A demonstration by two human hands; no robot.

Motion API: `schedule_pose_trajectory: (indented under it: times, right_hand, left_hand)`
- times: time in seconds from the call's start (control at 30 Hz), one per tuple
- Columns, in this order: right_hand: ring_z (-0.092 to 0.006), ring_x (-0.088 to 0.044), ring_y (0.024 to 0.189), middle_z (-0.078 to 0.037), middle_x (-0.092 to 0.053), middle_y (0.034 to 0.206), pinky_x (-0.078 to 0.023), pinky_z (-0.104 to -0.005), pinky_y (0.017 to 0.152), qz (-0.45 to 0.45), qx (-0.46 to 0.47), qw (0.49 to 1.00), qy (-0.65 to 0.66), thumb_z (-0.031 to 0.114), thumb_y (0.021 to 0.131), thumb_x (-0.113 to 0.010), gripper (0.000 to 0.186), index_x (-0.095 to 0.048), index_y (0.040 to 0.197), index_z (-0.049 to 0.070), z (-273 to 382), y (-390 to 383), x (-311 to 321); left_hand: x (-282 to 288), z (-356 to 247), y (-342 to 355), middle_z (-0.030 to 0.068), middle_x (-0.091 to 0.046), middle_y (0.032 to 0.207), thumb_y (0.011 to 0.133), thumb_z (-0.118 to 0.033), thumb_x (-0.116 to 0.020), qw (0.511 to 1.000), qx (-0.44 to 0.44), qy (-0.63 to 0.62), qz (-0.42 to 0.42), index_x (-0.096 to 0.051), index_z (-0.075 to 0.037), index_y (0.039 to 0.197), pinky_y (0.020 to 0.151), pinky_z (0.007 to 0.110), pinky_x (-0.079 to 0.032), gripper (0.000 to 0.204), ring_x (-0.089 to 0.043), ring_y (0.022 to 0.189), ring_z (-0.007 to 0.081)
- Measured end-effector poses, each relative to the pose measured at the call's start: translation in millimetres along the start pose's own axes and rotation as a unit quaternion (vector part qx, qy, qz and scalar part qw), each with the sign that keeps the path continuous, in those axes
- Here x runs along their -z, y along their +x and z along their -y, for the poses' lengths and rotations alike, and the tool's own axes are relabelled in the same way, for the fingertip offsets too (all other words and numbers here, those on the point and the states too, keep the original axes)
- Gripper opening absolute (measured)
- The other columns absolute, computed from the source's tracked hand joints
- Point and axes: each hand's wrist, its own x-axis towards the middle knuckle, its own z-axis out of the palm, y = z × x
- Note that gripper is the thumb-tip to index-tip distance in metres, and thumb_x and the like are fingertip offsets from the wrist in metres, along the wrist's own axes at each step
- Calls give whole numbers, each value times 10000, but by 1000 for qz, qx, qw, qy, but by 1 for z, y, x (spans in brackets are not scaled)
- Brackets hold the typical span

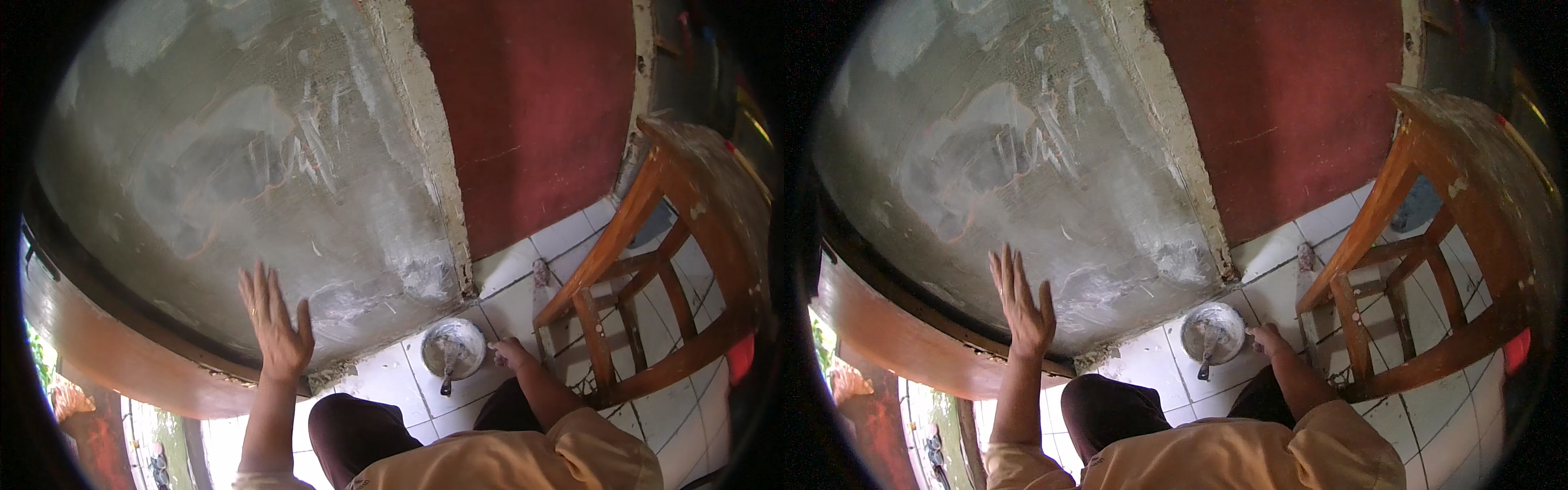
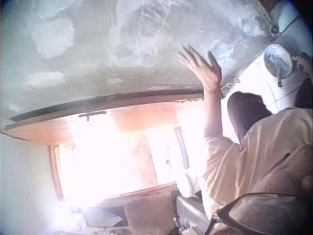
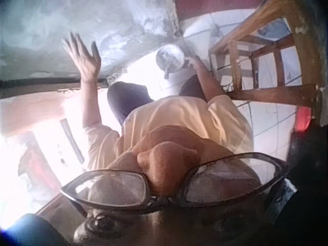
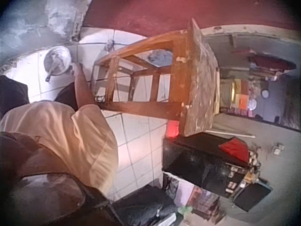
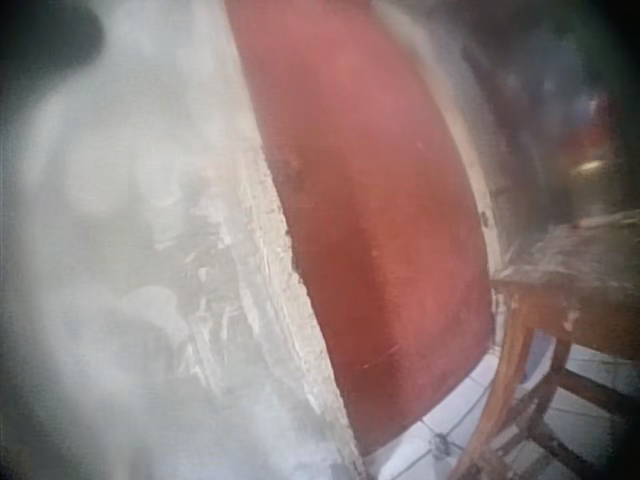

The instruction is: The person applies plaster to a section of a wall using a putty knife and smooths it out by hand and with the tool.

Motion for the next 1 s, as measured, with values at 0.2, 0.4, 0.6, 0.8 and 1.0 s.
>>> schedule_pose_trajectory:
  times: [0.2,0.4,0.6,0.8,1.0]
  right_hand:
    - [-177,-529,475,-86,-567,678,-450,-328,421,-144,119,981,-50,162,796,-699,555,-468,1233,-91,-55,28,19]
    - [-364,-582,1090,-306,-568,1181,-473,-375,909,-203,214,924,-242,289,745,-742,812,-370,1312,-157,-79,16,8]
    - [-402,-455,1240,-332,-468,1299,-368,-386,1045,-156,191,941,-233,340,737,-729,816,-397,1300,-148,-53,-16,5]
    - [-399,-465,1230,-319,-480,1293,-371,-396,1042,-139,171,950,-219,339,733,-731,805,-408,1304,-128,-47,-24,8]
    - [-418,-473,1208,-324,-482,1278,-393,-422,1015,-154,188,933,-267,346,759,-683,809,-361,1326,-135,-56,-13,12]
  left_hand:
    - [-14,-56,130,216,-259,1497,882,-203,-566,990,-108,11,-88,-314,10,1416,1112,585,-99,628,-119,1396,473]
    - [-27,-65,200,204,-164,1528,909,-410,-526,976,-114,119,-142,-355,-86,1429,1100,609,-49,636,-23,1408,464]
    - [-46,-65,234,172,-22,1561,926,-516,-448,970,-127,160,-134,-288,-183,1475,1095,610,47,662,71,1413,442]
    - [-59,-66,255,173,-3,1562,925,-560,-407,965,-121,189,-137,-285,-215,1476,1084,630,56,661,89,1407,451]
    - [-66,-72,266,184,-11,1559,926,-566,-402,962,-123,203,-137,-306,-195,1467,1076,649,49,664,79,1406,459]
